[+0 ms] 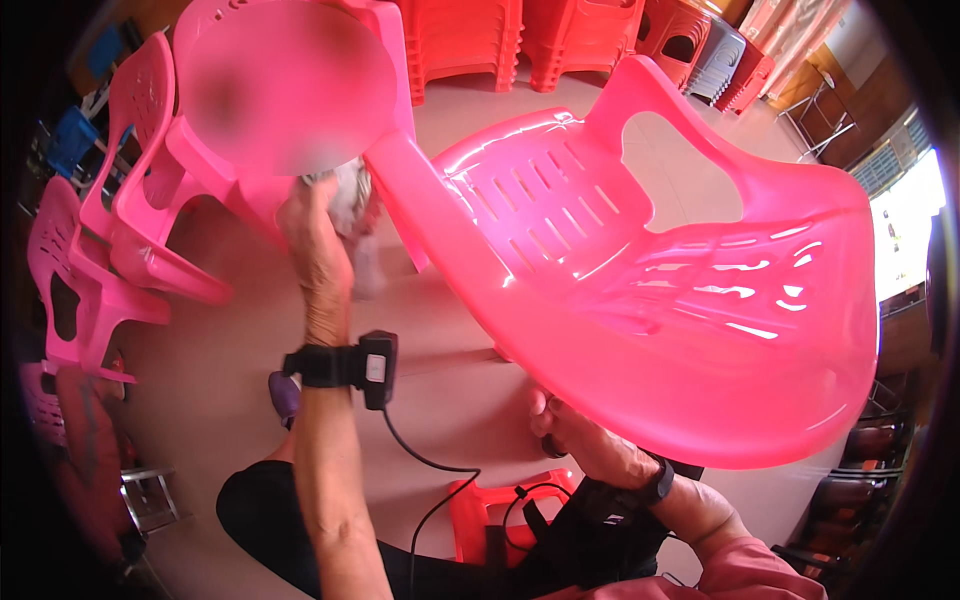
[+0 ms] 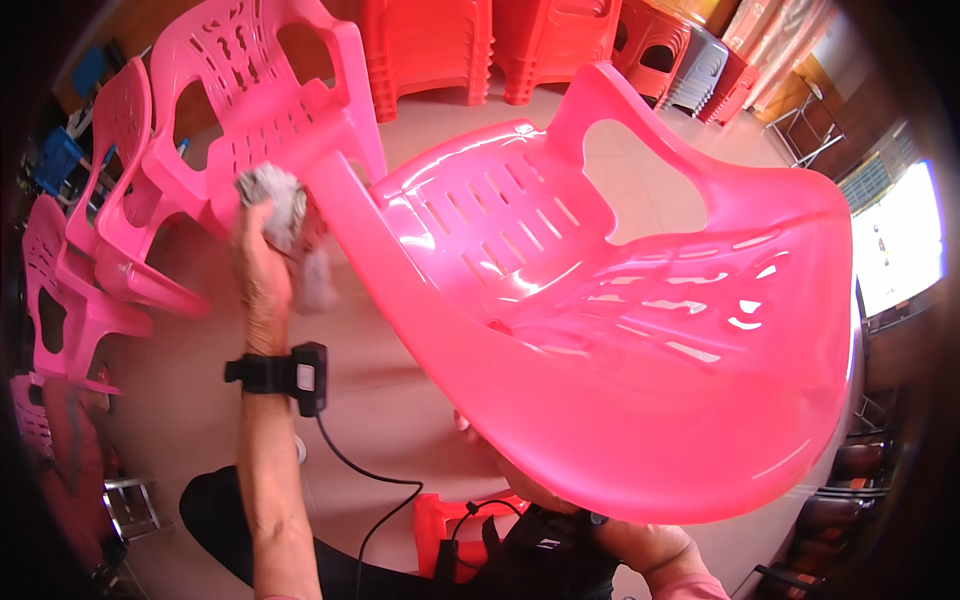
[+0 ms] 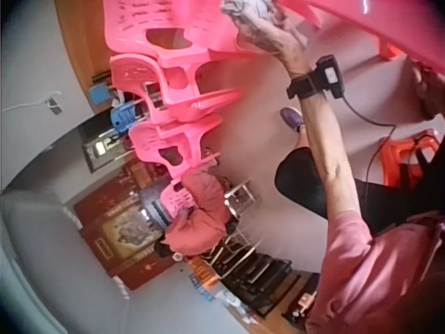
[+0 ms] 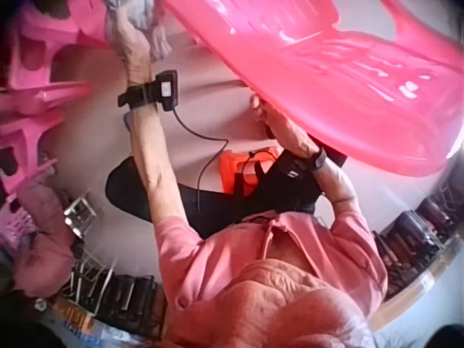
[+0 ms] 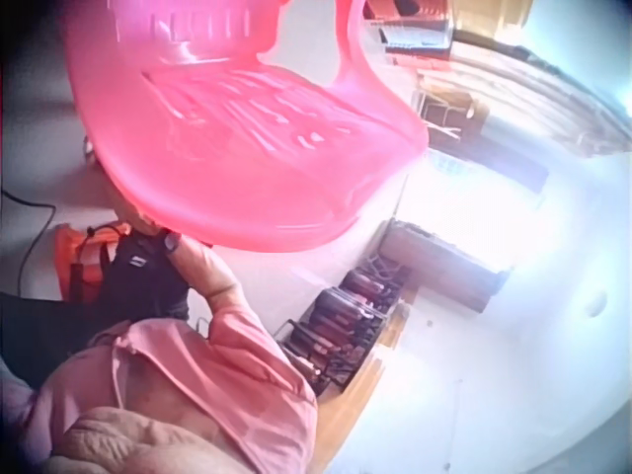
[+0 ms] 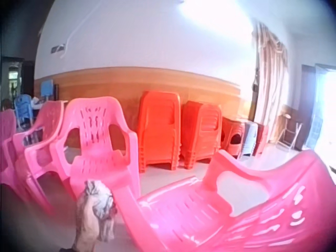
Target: Wiping down a pink plastic chair with a cloth.
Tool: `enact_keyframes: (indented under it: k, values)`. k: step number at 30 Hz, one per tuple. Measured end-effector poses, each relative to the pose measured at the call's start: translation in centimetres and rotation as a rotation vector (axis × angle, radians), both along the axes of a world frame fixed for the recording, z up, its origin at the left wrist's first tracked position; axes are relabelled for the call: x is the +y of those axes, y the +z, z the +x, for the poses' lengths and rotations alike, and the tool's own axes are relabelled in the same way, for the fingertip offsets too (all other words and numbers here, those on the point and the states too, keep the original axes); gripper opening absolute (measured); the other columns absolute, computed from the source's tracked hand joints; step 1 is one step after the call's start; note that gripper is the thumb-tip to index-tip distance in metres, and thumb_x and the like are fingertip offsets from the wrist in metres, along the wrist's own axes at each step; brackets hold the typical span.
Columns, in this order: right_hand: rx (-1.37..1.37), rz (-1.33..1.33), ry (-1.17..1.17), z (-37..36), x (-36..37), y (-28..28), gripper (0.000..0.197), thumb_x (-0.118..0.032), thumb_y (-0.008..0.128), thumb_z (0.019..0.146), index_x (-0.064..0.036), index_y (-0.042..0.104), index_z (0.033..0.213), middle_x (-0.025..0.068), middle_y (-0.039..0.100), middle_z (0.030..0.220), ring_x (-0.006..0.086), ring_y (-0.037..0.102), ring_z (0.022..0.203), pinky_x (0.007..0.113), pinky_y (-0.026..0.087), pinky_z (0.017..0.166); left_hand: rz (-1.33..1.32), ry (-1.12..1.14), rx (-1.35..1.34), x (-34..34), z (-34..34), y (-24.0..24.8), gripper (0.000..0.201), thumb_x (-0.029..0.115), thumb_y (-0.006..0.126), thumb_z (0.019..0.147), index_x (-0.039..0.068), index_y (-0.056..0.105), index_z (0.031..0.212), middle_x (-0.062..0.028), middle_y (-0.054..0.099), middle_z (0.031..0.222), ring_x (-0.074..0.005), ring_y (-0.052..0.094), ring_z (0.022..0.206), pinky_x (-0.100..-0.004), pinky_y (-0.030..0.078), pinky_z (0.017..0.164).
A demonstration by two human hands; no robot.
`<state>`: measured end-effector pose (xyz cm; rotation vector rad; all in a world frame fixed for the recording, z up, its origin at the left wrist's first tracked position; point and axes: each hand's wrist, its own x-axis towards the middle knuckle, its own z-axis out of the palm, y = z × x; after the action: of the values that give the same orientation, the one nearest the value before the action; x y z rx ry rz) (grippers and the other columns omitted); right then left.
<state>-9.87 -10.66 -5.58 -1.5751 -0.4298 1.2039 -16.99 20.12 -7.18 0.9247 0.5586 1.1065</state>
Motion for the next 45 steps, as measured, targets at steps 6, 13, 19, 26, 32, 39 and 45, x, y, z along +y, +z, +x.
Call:
enact_keyframes:
  k: [6, 13, 19, 26, 32, 39, 45]
  values:
    - [-0.098, 0.100, 0.182, -0.5, -0.4, -1.3, 0.015, -0.012, 0.040, 0.099, -0.0058, 0.053, 0.106, -0.0016, 0.049, 0.083, 0.0055, 0.043, 0.068, 0.020, 0.037, 0.057, 1.123, -0.151, 0.861, 5.0, 1.5, 5.8, 0.020, 0.018, 0.056, 0.084, 0.003, 0.062, 0.095, -0.0121, 0.060, 0.089, -0.0251, 0.060, 0.083, -0.0392, 0.049, 0.072]
    - [0.041, 0.197, 0.111, -0.6, 0.0, -0.7, 0.036, -0.032, 0.049, 0.100, -0.0039, 0.050, 0.077, 0.0001, 0.047, 0.076, 0.0094, 0.040, 0.067, 0.025, 0.037, 0.064, 1.306, -0.140, 0.954, 0.9, 1.1, 5.3, 0.018, 0.013, 0.057, 0.079, 0.001, 0.060, 0.092, -0.0147, 0.054, 0.089, -0.0334, 0.052, 0.084, -0.0425, 0.044, 0.078]
    - [0.113, 0.252, 0.148, 0.0, 0.5, -1.4, 0.028, -0.025, 0.052, 0.098, -0.0038, 0.051, 0.080, 0.0002, 0.047, 0.073, 0.0083, 0.042, 0.065, 0.025, 0.039, 0.062, 1.408, -0.062, 0.885, -5.2, -1.5, 5.4, 0.020, 0.011, 0.060, 0.075, 0.003, 0.057, 0.093, -0.0115, 0.057, 0.096, -0.0345, 0.050, 0.097, -0.0466, 0.039, 0.088]
    - [-0.225, 0.279, 0.150, -0.5, 0.6, -1.7, 0.019, -0.019, 0.052, 0.096, -0.0023, 0.057, 0.090, 0.0017, 0.052, 0.069, 0.0106, 0.050, 0.065, 0.027, 0.043, 0.061, 1.415, -0.108, 0.883, -14.1, -3.7, 6.2, 0.026, 0.011, 0.060, 0.076, 0.001, 0.058, 0.099, -0.0159, 0.055, 0.108, -0.0374, 0.046, 0.112, -0.0491, 0.035, 0.097]
    - [-0.360, 0.184, 0.203, -0.8, -0.6, 0.2, 0.026, -0.028, 0.055, 0.095, -0.0021, 0.059, 0.096, 0.0014, 0.055, 0.072, 0.0132, 0.054, 0.069, 0.030, 0.045, 0.066, 1.322, -0.274, 0.794, -15.0, -4.5, 7.5, 0.043, 0.014, 0.068, 0.071, -0.002, 0.060, 0.111, -0.0159, 0.055, 0.115, -0.0376, 0.045, 0.116, -0.0463, 0.037, 0.100]
    - [-0.008, 0.233, 0.023, -2.2, -1.1, -0.1, 0.051, -0.051, 0.046, 0.099, -0.0026, 0.062, 0.099, 0.0053, 0.062, 0.088, 0.0137, 0.058, 0.082, 0.029, 0.046, 0.072, 1.518, -0.315, 1.112, -9.4, -3.7, 7.9, 0.059, 0.043, 0.074, 0.068, 0.006, 0.067, 0.113, -0.0137, 0.052, 0.118, -0.0334, 0.042, 0.115, -0.0478, 0.032, 0.102]
    - [-0.109, 0.218, 0.188, 0.3, -1.6, 0.5, 0.041, -0.040, 0.040, 0.103, -0.0019, 0.055, 0.100, 0.0037, 0.057, 0.088, 0.0108, 0.053, 0.077, 0.029, 0.045, 0.073, 1.333, -0.143, 1.001, -10.9, -2.6, 5.9, 0.046, 0.045, 0.065, 0.081, 0.005, 0.069, 0.104, -0.0110, 0.056, 0.110, -0.0320, 0.044, 0.112, -0.0461, 0.033, 0.099]
